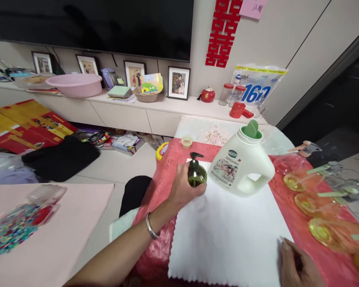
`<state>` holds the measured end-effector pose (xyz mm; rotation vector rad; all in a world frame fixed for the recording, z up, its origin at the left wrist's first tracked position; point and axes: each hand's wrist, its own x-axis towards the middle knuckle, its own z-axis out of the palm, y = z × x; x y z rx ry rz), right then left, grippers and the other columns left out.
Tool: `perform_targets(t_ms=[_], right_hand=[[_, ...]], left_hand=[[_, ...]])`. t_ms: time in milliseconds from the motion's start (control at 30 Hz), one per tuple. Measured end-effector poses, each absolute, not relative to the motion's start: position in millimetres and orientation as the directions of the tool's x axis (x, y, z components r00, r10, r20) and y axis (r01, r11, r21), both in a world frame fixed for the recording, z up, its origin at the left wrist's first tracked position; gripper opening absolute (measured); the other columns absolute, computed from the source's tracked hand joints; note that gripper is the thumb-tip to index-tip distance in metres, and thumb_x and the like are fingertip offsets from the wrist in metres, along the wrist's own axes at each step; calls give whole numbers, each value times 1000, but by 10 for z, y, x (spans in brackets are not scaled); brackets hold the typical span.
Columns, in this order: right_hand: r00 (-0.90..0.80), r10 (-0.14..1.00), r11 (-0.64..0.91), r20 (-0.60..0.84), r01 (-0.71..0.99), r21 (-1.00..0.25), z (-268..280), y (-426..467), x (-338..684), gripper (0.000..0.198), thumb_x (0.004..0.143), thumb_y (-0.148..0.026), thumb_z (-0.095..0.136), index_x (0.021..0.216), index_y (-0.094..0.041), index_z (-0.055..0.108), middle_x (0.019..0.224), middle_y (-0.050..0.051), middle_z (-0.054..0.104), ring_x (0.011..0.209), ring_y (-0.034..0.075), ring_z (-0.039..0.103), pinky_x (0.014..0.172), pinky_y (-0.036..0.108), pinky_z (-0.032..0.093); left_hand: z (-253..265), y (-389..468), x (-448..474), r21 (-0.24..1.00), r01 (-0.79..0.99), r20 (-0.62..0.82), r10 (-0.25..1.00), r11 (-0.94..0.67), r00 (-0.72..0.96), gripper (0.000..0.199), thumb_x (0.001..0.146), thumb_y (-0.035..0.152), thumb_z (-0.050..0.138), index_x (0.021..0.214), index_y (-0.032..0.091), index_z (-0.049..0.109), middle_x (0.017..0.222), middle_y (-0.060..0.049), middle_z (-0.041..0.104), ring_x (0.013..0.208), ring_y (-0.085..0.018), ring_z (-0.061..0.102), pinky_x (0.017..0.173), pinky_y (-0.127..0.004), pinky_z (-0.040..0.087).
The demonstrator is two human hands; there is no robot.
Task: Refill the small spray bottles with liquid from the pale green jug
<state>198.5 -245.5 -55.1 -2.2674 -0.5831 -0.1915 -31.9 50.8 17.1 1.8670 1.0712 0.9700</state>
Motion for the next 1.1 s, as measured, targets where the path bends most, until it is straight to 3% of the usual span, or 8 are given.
perform_targets(t_ms=[100,200,300,433,533,733,933,1100], right_hand=[[929,297,-667,220,367,-649,-506,-2460,1958,75,75,-81,54,102,-15,75,93,9,66,84,30,61,79,40,45],[923,333,-586,193,362,-725,-419,-2420,1895,74,74,-81,60,101,-14,75,95,8,67,85,27,62,79,36,45],[841,456,-387,290,481,-787,-255,-2207,1674,60,84,-70,69,104,-14,73,97,7,66,81,21,61,74,29,46],[589,672,-31,449,628,-778,9,-1613,1165,31,96,-47,73,107,-18,71,105,5,63,85,16,60,77,27,49],[534,696,142,481,554,-821,118,-1138,845,44,97,-40,73,135,-22,61,119,7,59,106,20,59,86,31,51],[633,662,77,401,476,-876,109,-636,626,74,87,-49,74,149,-18,48,131,11,53,113,23,56,96,39,51],[712,597,27,371,444,-896,88,-566,593,88,82,-53,77,154,-14,44,128,11,57,106,23,60,100,39,51],[693,622,16,363,452,-892,88,-581,619,88,84,-48,74,158,-15,40,124,9,59,110,23,60,104,40,49]], left_hand=[[7,172,-345,897,275,211,883,-345,420,79,60,30,87,130,26,50,121,-8,48,117,-31,55,103,-50,51],[-142,-4,-326,888,233,271,860,-396,432,87,60,33,90,135,26,47,126,-10,45,123,-33,51,107,-54,47],[-260,-36,-311,883,185,320,841,-431,436,88,63,39,90,137,25,45,131,-12,45,126,-33,51,110,-53,46],[-386,17,-301,876,81,394,803,-475,448,90,66,49,88,140,24,43,137,-14,49,130,-34,51,113,-53,44],[-447,43,-281,846,65,455,781,-529,429,88,66,49,86,138,21,44,133,-15,56,128,-34,53,112,-54,45],[-444,31,-250,837,119,445,791,-534,421,77,71,44,80,135,23,44,131,-15,60,126,-33,57,111,-55,46],[-416,41,-262,849,101,429,788,-519,442,74,69,37,80,133,24,45,131,-14,61,125,-33,58,109,-55,46],[-417,46,-269,841,69,457,773,-537,439,72,72,38,78,133,23,44,131,-15,60,125,-33,58,110,-54,46]])
